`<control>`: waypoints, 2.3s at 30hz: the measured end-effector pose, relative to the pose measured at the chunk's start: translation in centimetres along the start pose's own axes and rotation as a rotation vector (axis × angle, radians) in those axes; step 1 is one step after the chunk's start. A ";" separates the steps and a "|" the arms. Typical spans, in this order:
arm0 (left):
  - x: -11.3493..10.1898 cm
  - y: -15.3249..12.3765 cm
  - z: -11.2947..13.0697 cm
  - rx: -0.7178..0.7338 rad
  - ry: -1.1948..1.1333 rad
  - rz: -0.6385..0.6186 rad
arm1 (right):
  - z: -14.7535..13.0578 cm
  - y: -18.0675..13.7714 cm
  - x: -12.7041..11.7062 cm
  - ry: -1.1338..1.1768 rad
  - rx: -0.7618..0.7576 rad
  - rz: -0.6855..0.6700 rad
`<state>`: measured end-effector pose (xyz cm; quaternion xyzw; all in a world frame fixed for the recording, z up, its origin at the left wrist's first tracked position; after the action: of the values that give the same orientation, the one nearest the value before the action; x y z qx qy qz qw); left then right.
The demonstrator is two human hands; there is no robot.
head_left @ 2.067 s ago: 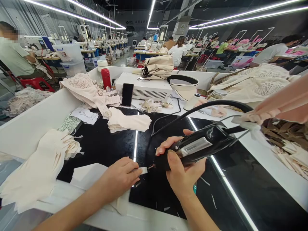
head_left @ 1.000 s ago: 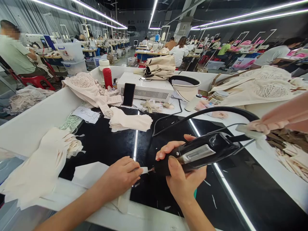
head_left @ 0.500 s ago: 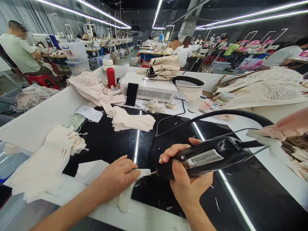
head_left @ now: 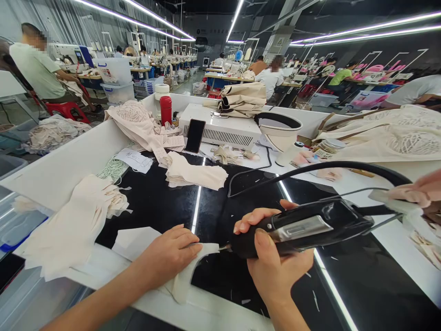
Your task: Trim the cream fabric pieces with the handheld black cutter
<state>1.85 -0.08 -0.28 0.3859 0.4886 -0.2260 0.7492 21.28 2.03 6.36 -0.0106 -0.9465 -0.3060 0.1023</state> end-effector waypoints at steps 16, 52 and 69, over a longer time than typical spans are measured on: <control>0.1 0.1 0.0 -0.016 -0.001 -0.004 | 1.1 0.5 2.1 0.017 -0.012 -0.027; 0.4 -0.5 -0.3 -0.022 -0.021 -0.052 | 0.3 -0.7 1.8 0.058 0.011 -0.047; 0.1 -0.4 -0.3 -0.006 -0.004 -0.025 | 0.1 -0.6 1.2 0.067 -0.019 -0.028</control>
<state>1.44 -0.05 -0.54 0.3771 0.4925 -0.2344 0.7485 20.03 1.51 6.17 0.0121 -0.9396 -0.3167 0.1297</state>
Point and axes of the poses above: each hand's wrist, its own y-axis towards the middle knuckle, its own x-axis out of the palm, z = x × y, the point moved 1 cm from there along y, towards the middle knuckle, and after that the axes turned 12 degrees about -z, right-handed, at the moved point
